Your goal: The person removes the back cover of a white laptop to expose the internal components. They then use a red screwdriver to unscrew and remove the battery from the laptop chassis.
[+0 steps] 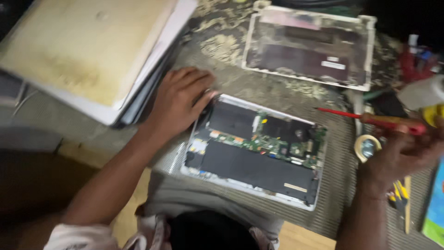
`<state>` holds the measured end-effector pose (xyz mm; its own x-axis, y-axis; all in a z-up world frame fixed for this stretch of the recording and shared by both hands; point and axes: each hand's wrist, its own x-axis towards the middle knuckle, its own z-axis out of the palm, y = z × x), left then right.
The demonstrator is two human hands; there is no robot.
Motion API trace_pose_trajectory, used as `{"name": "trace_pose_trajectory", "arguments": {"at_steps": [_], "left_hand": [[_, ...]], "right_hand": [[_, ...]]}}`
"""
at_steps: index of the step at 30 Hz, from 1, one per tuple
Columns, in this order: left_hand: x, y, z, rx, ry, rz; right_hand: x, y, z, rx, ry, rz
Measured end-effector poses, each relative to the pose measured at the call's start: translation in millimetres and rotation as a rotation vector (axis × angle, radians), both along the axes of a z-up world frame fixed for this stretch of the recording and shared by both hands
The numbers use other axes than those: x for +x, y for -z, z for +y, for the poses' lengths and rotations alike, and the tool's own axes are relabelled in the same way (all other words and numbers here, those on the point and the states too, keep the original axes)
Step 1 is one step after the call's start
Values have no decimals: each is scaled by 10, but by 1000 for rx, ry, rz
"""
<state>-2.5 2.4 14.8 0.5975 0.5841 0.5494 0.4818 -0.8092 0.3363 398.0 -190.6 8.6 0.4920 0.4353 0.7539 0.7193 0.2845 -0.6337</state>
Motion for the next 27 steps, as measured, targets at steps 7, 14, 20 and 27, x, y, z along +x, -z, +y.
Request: {"name": "trace_pose_trajectory", "arguments": {"at_steps": [7,14,20,27], "left_hand": [[-362,-312,-297,-315,-228,-82],[-644,32,-658,-372,-336,-102],[-410,44,-586,-168,-242,79],[-303,67,-630,-341,-246,320]], "right_hand": [[103,221,-23,-219,100,274],[318,289,28,-367,39,648],[279,312,70,-414,137,526],[356,422,107,-237,103,613]]}}
